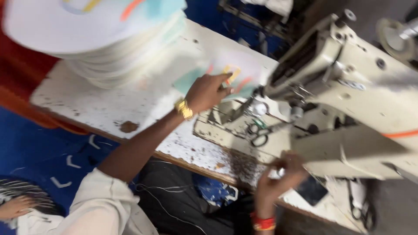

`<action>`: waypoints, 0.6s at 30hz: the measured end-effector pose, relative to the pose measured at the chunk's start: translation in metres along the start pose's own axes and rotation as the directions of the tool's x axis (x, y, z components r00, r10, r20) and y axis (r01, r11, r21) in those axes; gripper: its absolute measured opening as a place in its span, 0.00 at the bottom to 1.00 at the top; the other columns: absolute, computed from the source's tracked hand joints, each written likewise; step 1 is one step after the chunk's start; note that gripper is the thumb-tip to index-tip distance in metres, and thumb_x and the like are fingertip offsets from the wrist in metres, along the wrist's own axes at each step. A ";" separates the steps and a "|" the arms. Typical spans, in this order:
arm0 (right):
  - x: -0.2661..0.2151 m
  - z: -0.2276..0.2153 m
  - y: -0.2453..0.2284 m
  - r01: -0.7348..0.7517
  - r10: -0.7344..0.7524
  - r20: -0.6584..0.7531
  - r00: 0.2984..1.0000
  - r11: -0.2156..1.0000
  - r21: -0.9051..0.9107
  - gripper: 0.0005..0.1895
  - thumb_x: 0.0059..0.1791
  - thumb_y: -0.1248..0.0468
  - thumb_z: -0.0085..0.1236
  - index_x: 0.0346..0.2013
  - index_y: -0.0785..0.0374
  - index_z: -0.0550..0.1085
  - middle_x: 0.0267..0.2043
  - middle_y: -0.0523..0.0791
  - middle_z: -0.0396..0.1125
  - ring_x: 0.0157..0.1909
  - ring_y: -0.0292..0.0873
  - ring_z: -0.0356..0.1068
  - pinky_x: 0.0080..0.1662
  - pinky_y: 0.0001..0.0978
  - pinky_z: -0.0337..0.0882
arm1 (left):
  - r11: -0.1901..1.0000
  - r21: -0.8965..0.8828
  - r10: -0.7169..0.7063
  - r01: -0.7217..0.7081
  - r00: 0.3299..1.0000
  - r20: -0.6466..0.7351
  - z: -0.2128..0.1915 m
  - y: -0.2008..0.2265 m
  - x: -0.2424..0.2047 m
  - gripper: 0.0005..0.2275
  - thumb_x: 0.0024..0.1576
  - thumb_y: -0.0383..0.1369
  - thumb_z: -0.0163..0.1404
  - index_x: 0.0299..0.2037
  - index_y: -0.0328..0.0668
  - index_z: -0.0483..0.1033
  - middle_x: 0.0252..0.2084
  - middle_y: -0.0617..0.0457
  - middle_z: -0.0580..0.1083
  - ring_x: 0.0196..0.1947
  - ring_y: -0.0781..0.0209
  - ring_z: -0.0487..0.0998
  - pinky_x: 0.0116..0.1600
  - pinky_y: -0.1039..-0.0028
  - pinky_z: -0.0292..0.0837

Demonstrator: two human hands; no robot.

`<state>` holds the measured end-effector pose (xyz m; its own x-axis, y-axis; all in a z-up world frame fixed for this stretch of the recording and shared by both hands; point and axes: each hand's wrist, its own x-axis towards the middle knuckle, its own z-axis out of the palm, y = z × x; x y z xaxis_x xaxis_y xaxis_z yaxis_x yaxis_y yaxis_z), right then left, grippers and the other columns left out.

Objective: The person operates a sewing machine to stitch the edges of light blue and white fabric pieces, likely face masks. They guide the fabric through the machine, cut the thread, and stack the finished items on the table.

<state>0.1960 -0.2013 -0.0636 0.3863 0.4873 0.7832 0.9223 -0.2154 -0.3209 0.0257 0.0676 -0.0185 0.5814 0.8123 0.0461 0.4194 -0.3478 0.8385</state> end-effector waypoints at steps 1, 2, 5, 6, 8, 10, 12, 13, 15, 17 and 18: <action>-0.015 0.014 -0.024 0.026 -0.052 0.160 0.986 0.987 0.156 0.27 0.47 0.73 0.53 0.62 0.70 0.66 0.62 0.56 0.63 0.67 0.67 0.59 0.67 0.60 0.58 | 0.982 0.141 0.140 -0.129 0.988 -0.069 -0.004 -0.008 -0.011 0.27 0.63 0.38 0.56 0.71 0.47 0.61 0.42 0.46 0.81 0.34 0.55 0.82 0.43 0.65 0.77; -0.032 0.027 -0.026 0.028 -0.055 0.152 0.987 0.983 0.179 0.27 0.47 0.73 0.53 0.62 0.70 0.66 0.62 0.56 0.63 0.67 0.67 0.59 0.67 0.60 0.58 | 0.979 0.161 0.139 -0.125 0.987 -0.083 -0.026 -0.004 -0.027 0.27 0.63 0.38 0.56 0.71 0.47 0.61 0.42 0.46 0.81 0.34 0.55 0.82 0.43 0.65 0.77; -0.069 0.053 -0.033 -0.107 -0.001 0.349 0.937 0.951 0.291 0.26 0.45 0.71 0.55 0.59 0.70 0.69 0.62 0.59 0.60 0.64 0.63 0.61 0.60 0.49 0.64 | 0.826 0.425 0.516 -0.371 0.802 -0.302 -0.097 0.001 -0.075 0.24 0.61 0.34 0.59 0.68 0.46 0.69 0.55 0.45 0.78 0.56 0.51 0.77 0.59 0.65 0.76; -0.071 0.051 -0.035 -0.161 0.034 0.431 0.902 0.952 0.260 0.23 0.47 0.70 0.55 0.58 0.67 0.71 0.62 0.58 0.61 0.60 0.59 0.64 0.55 0.45 0.68 | 0.759 0.556 0.558 -0.340 0.779 -0.286 -0.128 -0.002 -0.090 0.28 0.61 0.36 0.61 0.70 0.42 0.67 0.64 0.42 0.71 0.65 0.47 0.69 0.67 0.59 0.66; -0.069 0.047 -0.038 -0.209 0.064 0.510 0.858 0.950 0.231 0.21 0.49 0.69 0.55 0.57 0.64 0.72 0.62 0.56 0.62 0.57 0.55 0.68 0.50 0.41 0.72 | 0.674 0.678 0.597 -0.295 0.758 -0.263 -0.182 -0.001 -0.115 0.31 0.60 0.38 0.62 0.72 0.38 0.65 0.72 0.39 0.64 0.74 0.43 0.61 0.75 0.52 0.56; -0.061 0.044 -0.045 -0.196 0.069 0.413 0.908 0.942 0.272 0.22 0.47 0.71 0.54 0.57 0.65 0.72 0.60 0.56 0.63 0.60 0.59 0.67 0.54 0.46 0.71 | 0.437 0.898 0.524 -0.047 0.825 -0.212 -0.231 0.006 -0.136 0.34 0.45 0.38 0.65 0.63 0.34 0.73 0.65 0.37 0.71 0.65 0.39 0.67 0.65 0.54 0.62; -0.062 0.045 -0.045 -0.191 0.062 0.414 0.908 0.942 0.278 0.22 0.47 0.72 0.55 0.57 0.65 0.72 0.59 0.56 0.63 0.59 0.58 0.68 0.53 0.45 0.72 | 0.524 0.851 0.440 -0.038 0.867 -0.233 -0.259 -0.023 -0.152 0.24 0.54 0.36 0.63 0.61 0.38 0.77 0.61 0.41 0.74 0.61 0.46 0.73 0.64 0.59 0.68; -0.063 0.044 -0.044 -0.186 0.058 0.415 0.908 0.943 0.276 0.22 0.47 0.72 0.55 0.57 0.66 0.73 0.58 0.56 0.64 0.58 0.57 0.69 0.52 0.44 0.73 | 0.610 0.792 0.353 -0.026 0.904 -0.243 -0.273 -0.038 -0.160 0.14 0.64 0.33 0.61 0.58 0.42 0.80 0.57 0.45 0.78 0.56 0.54 0.78 0.64 0.64 0.74; -0.066 0.047 -0.044 -0.195 0.073 0.419 0.905 0.947 0.256 0.21 0.48 0.72 0.55 0.56 0.67 0.72 0.58 0.56 0.64 0.57 0.56 0.69 0.52 0.43 0.73 | 0.588 0.809 0.342 0.033 0.895 -0.285 -0.280 -0.007 -0.154 0.10 0.64 0.31 0.60 0.54 0.42 0.83 0.48 0.44 0.79 0.45 0.54 0.79 0.51 0.65 0.75; -0.073 0.049 -0.040 -0.195 0.080 0.429 0.900 0.952 0.234 0.19 0.48 0.72 0.55 0.55 0.69 0.71 0.58 0.56 0.64 0.56 0.55 0.70 0.52 0.42 0.73 | 0.571 0.815 0.327 0.098 0.884 -0.336 -0.283 0.010 -0.153 0.07 0.64 0.29 0.58 0.50 0.41 0.85 0.39 0.42 0.80 0.33 0.54 0.80 0.39 0.65 0.75; -0.078 0.051 -0.038 -0.181 0.067 0.439 0.896 0.958 0.223 0.20 0.47 0.72 0.56 0.55 0.70 0.71 0.58 0.56 0.64 0.57 0.55 0.69 0.51 0.42 0.74 | 0.475 0.880 0.528 0.013 0.795 -0.297 -0.285 0.014 -0.155 0.08 0.66 0.29 0.56 0.53 0.41 0.84 0.42 0.46 0.80 0.37 0.56 0.80 0.42 0.67 0.76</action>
<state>0.1319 -0.1878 -0.1394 0.4133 0.7937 0.4463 0.8162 -0.1056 -0.5681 -0.2577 0.0702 0.1406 0.4767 0.6014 0.6412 0.8202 -0.5666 -0.0783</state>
